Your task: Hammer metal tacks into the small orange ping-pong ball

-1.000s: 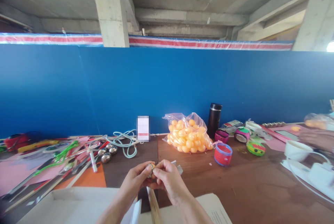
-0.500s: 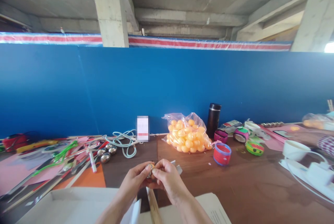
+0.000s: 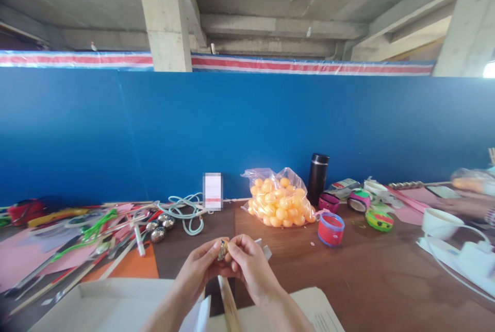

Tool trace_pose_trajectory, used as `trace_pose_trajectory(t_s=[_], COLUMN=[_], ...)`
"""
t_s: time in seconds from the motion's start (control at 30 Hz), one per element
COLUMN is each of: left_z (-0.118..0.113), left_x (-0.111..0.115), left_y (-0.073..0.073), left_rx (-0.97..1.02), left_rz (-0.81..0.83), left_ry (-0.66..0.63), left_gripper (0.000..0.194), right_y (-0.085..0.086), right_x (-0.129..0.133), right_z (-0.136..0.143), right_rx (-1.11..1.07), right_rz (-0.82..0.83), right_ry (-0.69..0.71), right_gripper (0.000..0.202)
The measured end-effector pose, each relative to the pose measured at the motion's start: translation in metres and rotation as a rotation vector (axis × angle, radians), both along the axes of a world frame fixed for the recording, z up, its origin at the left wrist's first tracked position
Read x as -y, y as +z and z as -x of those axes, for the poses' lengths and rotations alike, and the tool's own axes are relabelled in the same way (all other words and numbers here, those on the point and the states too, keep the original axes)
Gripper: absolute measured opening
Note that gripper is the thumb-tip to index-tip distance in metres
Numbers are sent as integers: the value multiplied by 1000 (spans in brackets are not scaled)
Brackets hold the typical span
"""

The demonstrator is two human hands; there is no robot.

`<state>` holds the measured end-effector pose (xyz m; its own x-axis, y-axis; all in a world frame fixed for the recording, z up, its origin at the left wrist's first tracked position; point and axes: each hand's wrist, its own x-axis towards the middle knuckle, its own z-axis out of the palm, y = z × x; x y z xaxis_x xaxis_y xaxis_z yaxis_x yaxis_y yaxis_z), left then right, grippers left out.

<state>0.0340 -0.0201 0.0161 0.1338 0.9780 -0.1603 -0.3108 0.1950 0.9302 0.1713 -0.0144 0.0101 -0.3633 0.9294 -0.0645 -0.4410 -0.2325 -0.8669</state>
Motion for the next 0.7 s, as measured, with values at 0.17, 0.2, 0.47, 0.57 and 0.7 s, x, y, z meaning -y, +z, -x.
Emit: trace_pose_trajectory(t_s=[0.17, 0.2, 0.47, 0.57, 0.7], left_z=[3, 4, 2, 0, 0], left_x=[3, 3, 0, 0, -3], left_y=[5, 4, 3, 0, -6], left_rx=[11, 13, 4, -28, -100], left_rz=[31, 35, 25, 22, 20], left_ry=[-13, -16, -4, 24, 42], left_gripper=[46, 45, 46, 50, 56], right_y=[2, 3, 5, 1, -4], right_x=[0, 1, 2, 1, -2], right_z=[-1, -1, 1, 2, 1], right_rx=[-23, -16, 101, 148, 151], right_rz=[-15, -9, 27, 38, 61], right_ry=[4, 0, -26, -52, -46], right_gripper=[28, 28, 35, 36, 36])
